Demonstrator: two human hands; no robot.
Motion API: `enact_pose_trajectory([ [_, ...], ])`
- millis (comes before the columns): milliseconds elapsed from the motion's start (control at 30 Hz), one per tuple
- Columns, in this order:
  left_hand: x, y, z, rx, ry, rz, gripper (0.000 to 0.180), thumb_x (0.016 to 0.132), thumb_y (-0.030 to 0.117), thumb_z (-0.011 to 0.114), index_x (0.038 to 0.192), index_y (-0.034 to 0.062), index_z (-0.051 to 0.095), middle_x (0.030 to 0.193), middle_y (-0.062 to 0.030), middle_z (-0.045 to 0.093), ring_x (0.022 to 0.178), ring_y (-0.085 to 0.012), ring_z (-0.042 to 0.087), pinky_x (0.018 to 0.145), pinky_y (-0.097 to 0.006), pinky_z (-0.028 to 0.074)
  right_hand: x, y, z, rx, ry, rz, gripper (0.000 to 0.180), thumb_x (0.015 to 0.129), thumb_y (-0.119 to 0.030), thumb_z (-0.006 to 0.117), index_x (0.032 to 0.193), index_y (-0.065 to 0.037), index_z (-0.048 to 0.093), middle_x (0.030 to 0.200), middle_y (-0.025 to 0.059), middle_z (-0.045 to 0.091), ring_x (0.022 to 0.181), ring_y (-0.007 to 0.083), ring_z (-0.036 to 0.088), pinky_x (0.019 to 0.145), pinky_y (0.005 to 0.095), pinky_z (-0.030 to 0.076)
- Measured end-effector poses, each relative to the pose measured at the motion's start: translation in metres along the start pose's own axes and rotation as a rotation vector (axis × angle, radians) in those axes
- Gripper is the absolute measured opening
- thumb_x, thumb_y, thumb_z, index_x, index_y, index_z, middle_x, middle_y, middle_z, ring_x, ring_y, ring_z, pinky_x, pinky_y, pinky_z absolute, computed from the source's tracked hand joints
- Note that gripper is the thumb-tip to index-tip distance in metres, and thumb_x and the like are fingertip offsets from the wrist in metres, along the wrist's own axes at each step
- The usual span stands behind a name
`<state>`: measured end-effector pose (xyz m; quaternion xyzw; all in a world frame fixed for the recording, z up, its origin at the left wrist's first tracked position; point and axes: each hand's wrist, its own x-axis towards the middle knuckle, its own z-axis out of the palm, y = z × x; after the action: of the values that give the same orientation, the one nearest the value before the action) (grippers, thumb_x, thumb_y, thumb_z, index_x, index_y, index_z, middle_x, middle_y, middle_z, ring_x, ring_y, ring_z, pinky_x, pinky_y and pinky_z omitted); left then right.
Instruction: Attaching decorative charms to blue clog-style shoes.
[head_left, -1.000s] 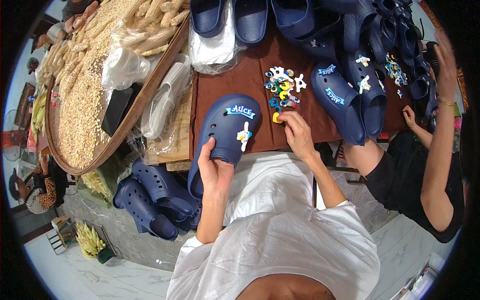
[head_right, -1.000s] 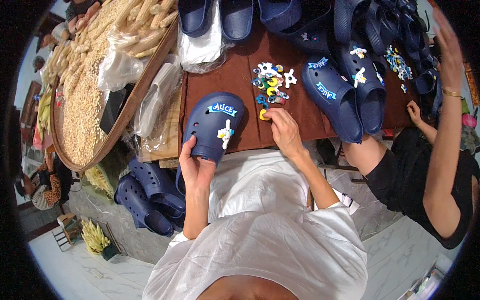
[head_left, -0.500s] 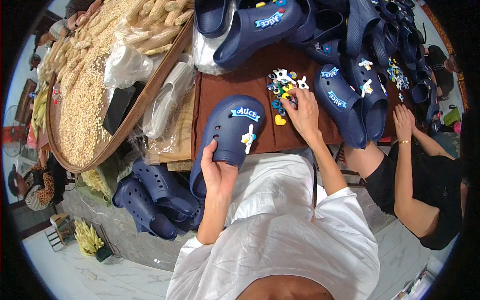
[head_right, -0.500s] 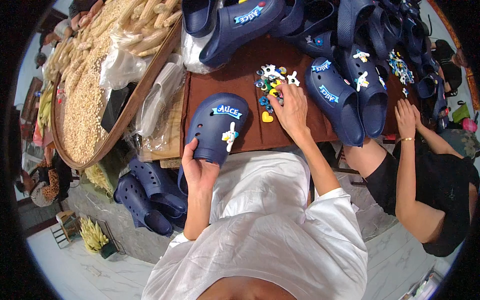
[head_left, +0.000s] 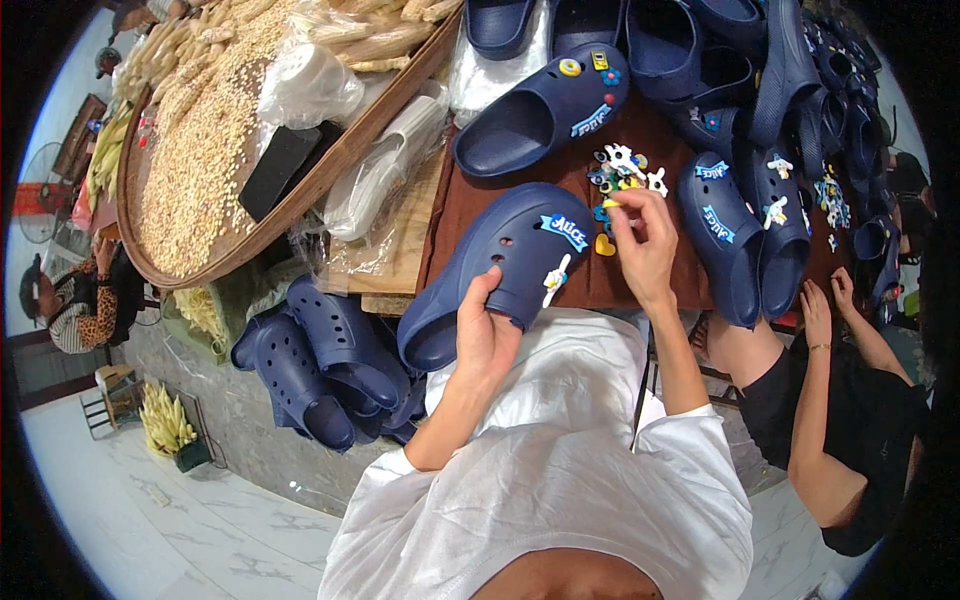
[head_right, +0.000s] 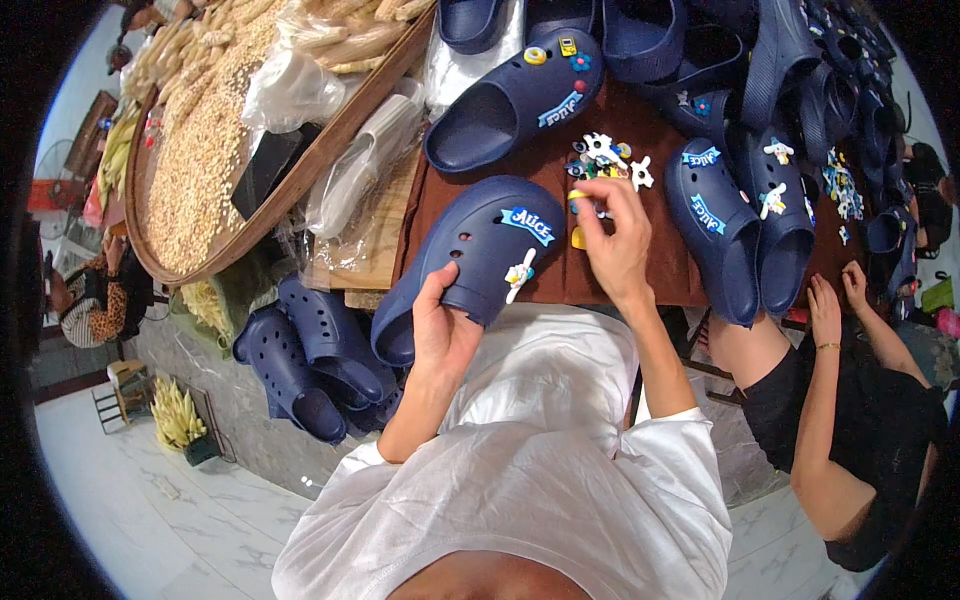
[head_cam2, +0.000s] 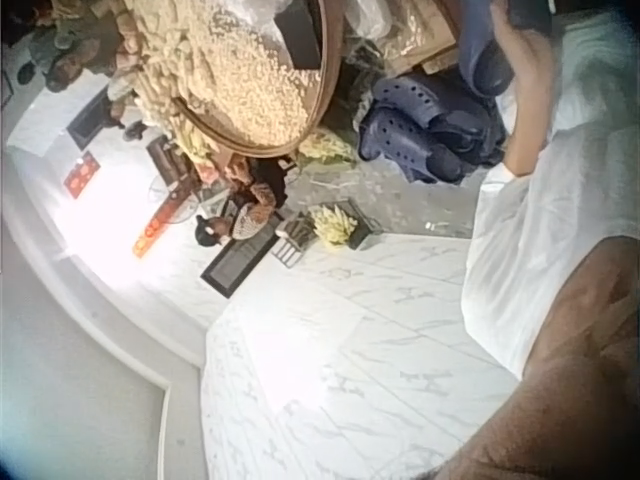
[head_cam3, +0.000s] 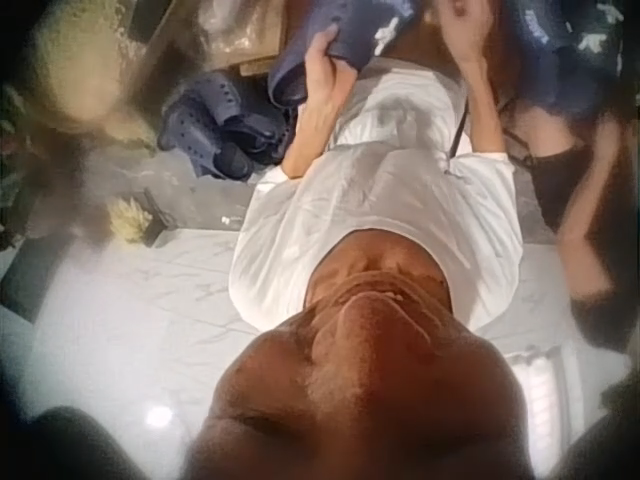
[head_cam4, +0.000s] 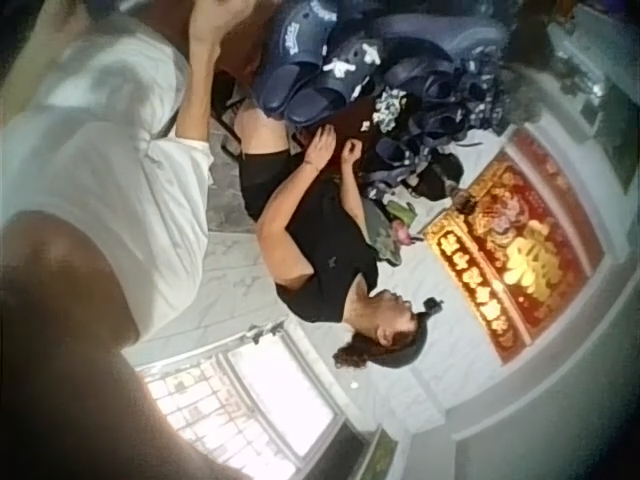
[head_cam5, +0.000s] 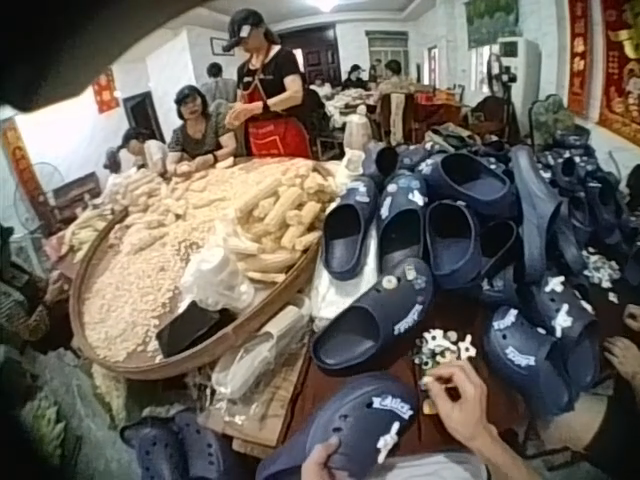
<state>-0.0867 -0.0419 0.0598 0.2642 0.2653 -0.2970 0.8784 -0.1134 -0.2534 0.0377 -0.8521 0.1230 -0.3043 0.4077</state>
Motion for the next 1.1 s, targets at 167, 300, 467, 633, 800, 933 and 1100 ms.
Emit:
enact_pose_trajectory([
  [167, 0.0, -0.011, -0.001, 0.059, -0.074, 0.005, 0.036, 0.091, 0.009, 0.054, 0.125, -0.0049, 0.051, 0.122, -0.014, 0.06, 0.111, -0.0246, 0.061, 0.097, -0.039, 0.051, -0.004, -0.043, 0.019, 0.107, -0.101, -0.326, 0.018, 0.077, 0.0, 0.073, 0.093, -0.005, 0.068, 0.095, 0.0084, 0.066, 0.084, 0.0249, 0.063, 0.073, 0.0345, 0.05],
  [300, -0.002, -0.016, -0.004, 0.067, -0.058, 0.031, 0.032, 0.093, 0.006, 0.055, 0.123, -0.0032, 0.053, 0.12, -0.0117, 0.06, 0.108, -0.0207, 0.062, 0.094, -0.034, 0.053, -0.009, -0.049, 0.033, 0.092, -0.155, -0.397, 0.018, 0.075, -0.005, 0.075, 0.092, -0.008, 0.069, 0.095, 0.0058, 0.065, 0.083, 0.0245, 0.062, 0.072, 0.0352, 0.047],
  [467, -0.002, -0.013, -0.005, 0.107, -0.018, 0.039, 0.031, 0.094, 0.006, 0.057, 0.124, -0.0013, 0.052, 0.119, -0.0098, 0.059, 0.107, -0.0177, 0.061, 0.093, -0.031, 0.052, -0.014, -0.048, 0.031, 0.046, -0.199, -0.463, 0.016, 0.078, -0.009, 0.073, 0.093, -0.009, 0.07, 0.094, 0.0047, 0.065, 0.082, 0.0232, 0.06, 0.074, 0.0353, 0.044],
  [633, -0.007, -0.015, -0.001, 0.212, -0.072, 0.153, 0.035, 0.092, 0.004, 0.058, 0.126, 0.0, 0.051, 0.122, -0.0097, 0.059, 0.11, -0.0182, 0.059, 0.096, -0.032, 0.049, -0.008, -0.055, 0.018, 0.1, -0.292, -0.279, 0.013, 0.078, -0.01, 0.073, 0.091, -0.007, 0.071, 0.09, 0.006, 0.066, 0.084, 0.0241, 0.06, 0.076, 0.0349, 0.044],
  [800, -0.008, -0.015, -0.001, 0.295, -0.103, 0.175, 0.038, 0.091, 0.002, 0.059, 0.128, -0.0005, 0.051, 0.123, -0.0103, 0.058, 0.112, -0.0187, 0.058, 0.099, -0.032, 0.047, 0.0, -0.056, 0.011, 0.248, -0.41, -0.079, 0.014, 0.078, -0.012, 0.074, 0.09, -0.005, 0.07, 0.087, 0.0066, 0.067, 0.084, 0.0238, 0.06, 0.079, 0.034, 0.044],
  [933, -0.008, -0.013, -0.001, 0.34, -0.119, 0.188, 0.037, 0.091, 0.005, 0.063, 0.127, 0.0002, 0.053, 0.123, -0.0095, 0.059, 0.111, -0.0176, 0.058, 0.098, -0.031, 0.047, 0.0, -0.057, 0.011, 0.234, -0.426, -0.091, 0.015, 0.078, -0.014, 0.074, 0.09, -0.005, 0.07, 0.087, 0.0056, 0.067, 0.085, 0.0232, 0.06, 0.082, 0.0348, 0.043],
  [1100, -0.01, -0.013, -0.005, 0.429, -0.125, 0.214, 0.037, 0.092, 0.007, 0.066, 0.126, 0.0013, 0.055, 0.122, -0.0084, 0.06, 0.11, -0.0165, 0.058, 0.097, -0.031, 0.047, 0.003, -0.058, 0.006, 0.101, -0.467, -0.137, 0.035, 0.077, -0.024, 0.077, 0.107, -0.01, 0.067, 0.111, 0.0079, 0.058, 0.109, 0.0254, 0.051, 0.095, 0.0377, 0.036],
])
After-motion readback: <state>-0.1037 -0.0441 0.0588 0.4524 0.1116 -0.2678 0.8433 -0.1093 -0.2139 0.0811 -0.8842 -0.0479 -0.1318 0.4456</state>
